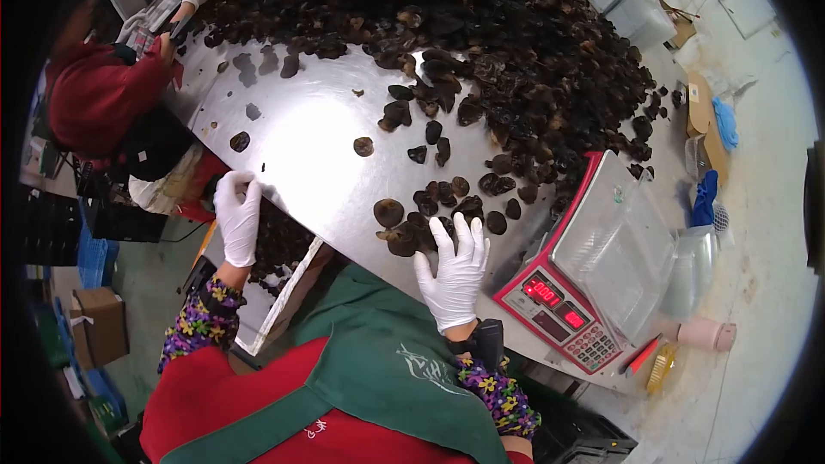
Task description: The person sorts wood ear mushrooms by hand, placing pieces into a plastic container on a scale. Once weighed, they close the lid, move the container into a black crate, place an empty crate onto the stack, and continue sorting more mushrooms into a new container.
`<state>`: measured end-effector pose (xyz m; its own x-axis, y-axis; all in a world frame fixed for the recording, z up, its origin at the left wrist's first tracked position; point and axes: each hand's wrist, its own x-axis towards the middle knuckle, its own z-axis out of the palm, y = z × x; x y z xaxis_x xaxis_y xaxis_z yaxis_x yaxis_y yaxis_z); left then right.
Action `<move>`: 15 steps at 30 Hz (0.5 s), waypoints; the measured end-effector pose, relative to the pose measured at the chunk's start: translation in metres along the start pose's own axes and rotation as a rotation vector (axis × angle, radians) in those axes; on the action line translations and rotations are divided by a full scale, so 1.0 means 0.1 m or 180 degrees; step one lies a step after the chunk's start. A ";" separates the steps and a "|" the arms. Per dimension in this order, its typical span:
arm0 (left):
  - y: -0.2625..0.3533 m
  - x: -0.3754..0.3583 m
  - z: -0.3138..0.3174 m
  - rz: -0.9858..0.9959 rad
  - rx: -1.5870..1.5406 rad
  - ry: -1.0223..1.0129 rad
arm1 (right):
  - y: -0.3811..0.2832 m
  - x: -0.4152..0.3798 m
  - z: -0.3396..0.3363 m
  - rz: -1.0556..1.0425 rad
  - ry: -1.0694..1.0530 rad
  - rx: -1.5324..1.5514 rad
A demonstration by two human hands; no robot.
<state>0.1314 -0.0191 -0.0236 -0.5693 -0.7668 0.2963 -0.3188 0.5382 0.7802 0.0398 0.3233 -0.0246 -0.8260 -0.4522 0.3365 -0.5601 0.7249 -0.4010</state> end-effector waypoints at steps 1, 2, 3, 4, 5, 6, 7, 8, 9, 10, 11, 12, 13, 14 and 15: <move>0.02 -0.04 -0.07 0.0128 0.0251 0.0148 | 0.00 0.00 0.00 0.0000 0.0003 -0.0008; 0.05 -0.07 -0.13 0.0255 0.0501 0.0292 | 0.00 0.00 0.00 0.0000 0.0004 -0.0018; 0.10 -0.09 -0.13 0.0422 0.0382 0.0255 | 0.00 0.00 0.00 -0.0013 -0.0001 -0.0032; 0.17 -0.12 -0.09 0.0584 0.0259 0.0221 | 0.00 0.00 0.00 -0.0033 -0.0014 -0.0021; 0.26 -0.11 0.00 0.0943 0.0512 0.0227 | 0.00 0.00 0.00 -0.0030 -0.0019 -0.0026; 0.39 -0.12 0.11 0.0855 0.0401 0.0061 | 0.00 0.01 -0.01 -0.0029 -0.0012 -0.0038; 0.51 -0.12 0.25 0.0942 0.0188 -0.0137 | 0.00 0.01 -0.01 -0.0029 -0.0006 -0.0053; 0.61 -0.09 0.44 0.1164 -0.0057 -0.0251 | 0.00 0.01 -0.01 -0.0044 0.0016 -0.0065; 0.71 -0.07 0.60 0.1233 -0.0089 -0.0450 | 0.00 0.00 0.00 -0.0030 0.0020 -0.0075; 0.77 0.00 0.80 0.1371 -0.0003 -0.0721 | 0.01 0.00 0.00 -0.0015 0.0023 -0.0086; 0.78 0.05 0.99 0.1594 0.0118 -0.0685 | 0.01 0.00 0.00 -0.0009 0.0049 -0.0096; 0.81 0.10 1.12 0.1709 0.0142 -0.0981 | 0.01 0.00 0.01 -0.0007 0.0081 -0.0113; 0.87 0.11 1.21 0.1809 -0.0096 -0.1328 | 0.01 -0.01 0.01 0.0005 0.0079 -0.0094; 0.98 0.11 1.28 0.1909 -0.0336 -0.1681 | 0.02 -0.01 0.01 0.0022 0.0078 -0.0076; 1.09 0.06 1.29 0.1686 -0.0585 -0.2100 | 0.02 -0.01 0.01 0.0031 0.0088 -0.0085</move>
<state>-0.0042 0.0805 -0.0076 -0.9498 -0.0408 0.3101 0.2078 0.6585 0.7233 0.0395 0.3245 -0.0261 -0.8293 -0.4306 0.3562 -0.5498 0.7430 -0.3817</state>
